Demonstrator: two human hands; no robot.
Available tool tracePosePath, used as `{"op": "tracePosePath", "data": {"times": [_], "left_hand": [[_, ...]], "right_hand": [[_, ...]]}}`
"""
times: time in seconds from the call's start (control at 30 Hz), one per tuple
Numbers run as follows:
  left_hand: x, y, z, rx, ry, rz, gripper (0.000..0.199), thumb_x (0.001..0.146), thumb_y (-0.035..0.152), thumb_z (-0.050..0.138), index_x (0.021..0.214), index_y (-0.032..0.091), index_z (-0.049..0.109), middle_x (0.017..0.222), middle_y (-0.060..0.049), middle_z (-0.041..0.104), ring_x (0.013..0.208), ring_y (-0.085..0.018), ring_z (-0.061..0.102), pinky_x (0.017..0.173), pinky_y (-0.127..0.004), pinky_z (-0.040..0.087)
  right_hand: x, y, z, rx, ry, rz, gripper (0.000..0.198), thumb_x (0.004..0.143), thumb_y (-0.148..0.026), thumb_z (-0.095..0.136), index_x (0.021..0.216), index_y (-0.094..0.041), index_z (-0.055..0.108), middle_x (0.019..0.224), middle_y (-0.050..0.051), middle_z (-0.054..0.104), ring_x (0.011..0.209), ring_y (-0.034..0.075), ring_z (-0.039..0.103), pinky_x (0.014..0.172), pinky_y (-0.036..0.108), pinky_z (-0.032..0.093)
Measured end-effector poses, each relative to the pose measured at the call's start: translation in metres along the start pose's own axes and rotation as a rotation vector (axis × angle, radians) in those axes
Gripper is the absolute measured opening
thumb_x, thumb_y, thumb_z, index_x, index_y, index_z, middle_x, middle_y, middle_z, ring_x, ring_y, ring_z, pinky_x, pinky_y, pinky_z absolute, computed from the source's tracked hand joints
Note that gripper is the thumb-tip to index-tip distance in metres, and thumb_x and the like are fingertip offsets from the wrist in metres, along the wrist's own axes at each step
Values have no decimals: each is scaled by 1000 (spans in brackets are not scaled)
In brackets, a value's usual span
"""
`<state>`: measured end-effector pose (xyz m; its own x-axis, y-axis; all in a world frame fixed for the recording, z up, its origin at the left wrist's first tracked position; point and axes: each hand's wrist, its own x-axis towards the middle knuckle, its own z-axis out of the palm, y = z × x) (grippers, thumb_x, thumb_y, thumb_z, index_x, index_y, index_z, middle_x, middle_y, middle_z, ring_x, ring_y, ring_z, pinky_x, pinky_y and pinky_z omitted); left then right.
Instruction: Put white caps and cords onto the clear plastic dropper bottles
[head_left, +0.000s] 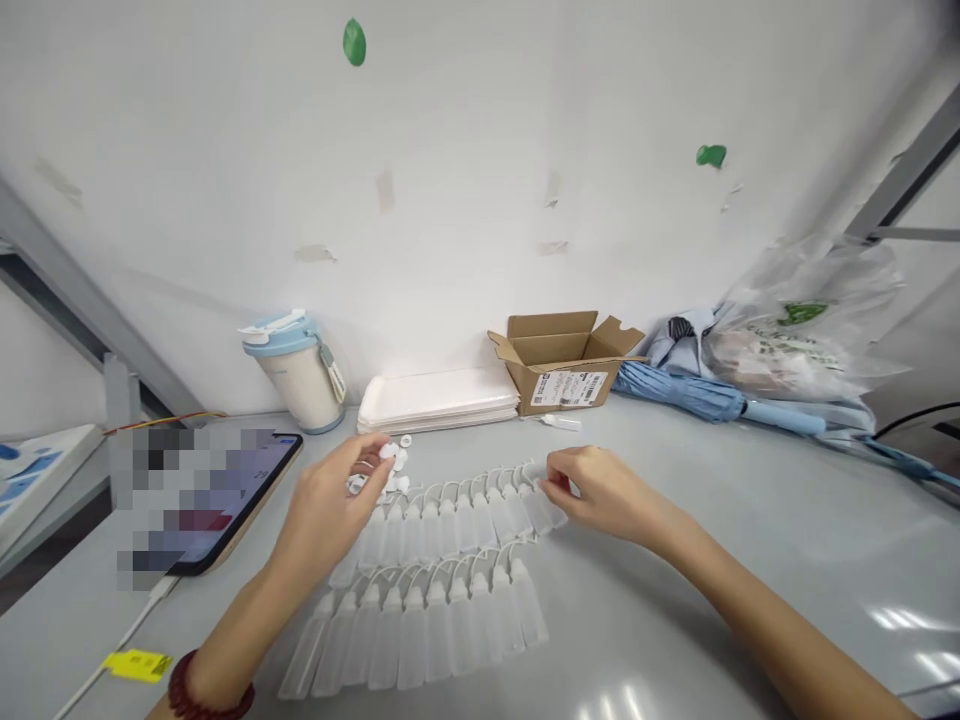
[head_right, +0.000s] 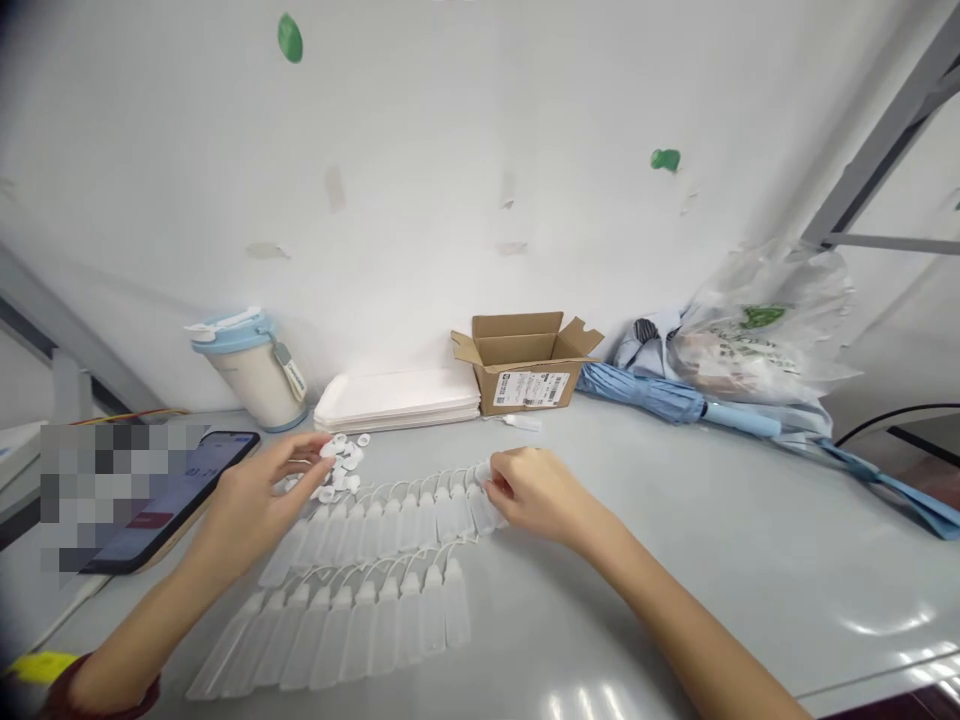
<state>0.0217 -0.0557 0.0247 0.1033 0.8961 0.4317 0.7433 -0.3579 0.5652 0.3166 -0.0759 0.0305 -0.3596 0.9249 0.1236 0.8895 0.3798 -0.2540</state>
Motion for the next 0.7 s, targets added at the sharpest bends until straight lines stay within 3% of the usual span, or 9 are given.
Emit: {"op": "tracePosePath", "data": {"times": [0.2, 0.3, 0.5, 0.7], "left_hand": [[-12, 11, 16, 85, -94, 332, 25, 88, 21, 40, 104, 17, 59, 97, -8, 64, 83, -18, 60, 65, -26, 49], [-17, 15, 20, 105, -102, 429, 26, 88, 15, 39, 104, 16, 60, 94, -9, 62, 85, -18, 59, 71, -29, 48], [-24, 28, 17, 92, -101, 518, 24, 88, 13, 41, 105, 15, 58, 89, -7, 62, 84, -19, 56, 76, -33, 47], [-27, 32, 18, 78, -99, 505, 19, 88, 14, 41, 101, 14, 55, 84, -7, 61, 81, -19, 55, 71, -33, 47]], "right_hand": [[0, -1, 5, -40, -116, 51, 18, 80, -24, 51, 62, -19, 51, 61, 3, 60, 52, 13, 47, 50, 25, 25], [0, 2, 5, -66, -135, 74, 16, 80, -25, 50, 65, -19, 52, 62, 3, 61, 53, 14, 48, 51, 26, 26], [1, 4, 6, -78, -157, 130, 25, 81, -34, 48, 60, -20, 50, 59, 2, 59, 50, 13, 47, 48, 25, 24], [4, 12, 13, -93, -138, 143, 30, 81, -35, 48, 56, -20, 43, 55, 2, 56, 47, 13, 43, 46, 25, 24]]}}
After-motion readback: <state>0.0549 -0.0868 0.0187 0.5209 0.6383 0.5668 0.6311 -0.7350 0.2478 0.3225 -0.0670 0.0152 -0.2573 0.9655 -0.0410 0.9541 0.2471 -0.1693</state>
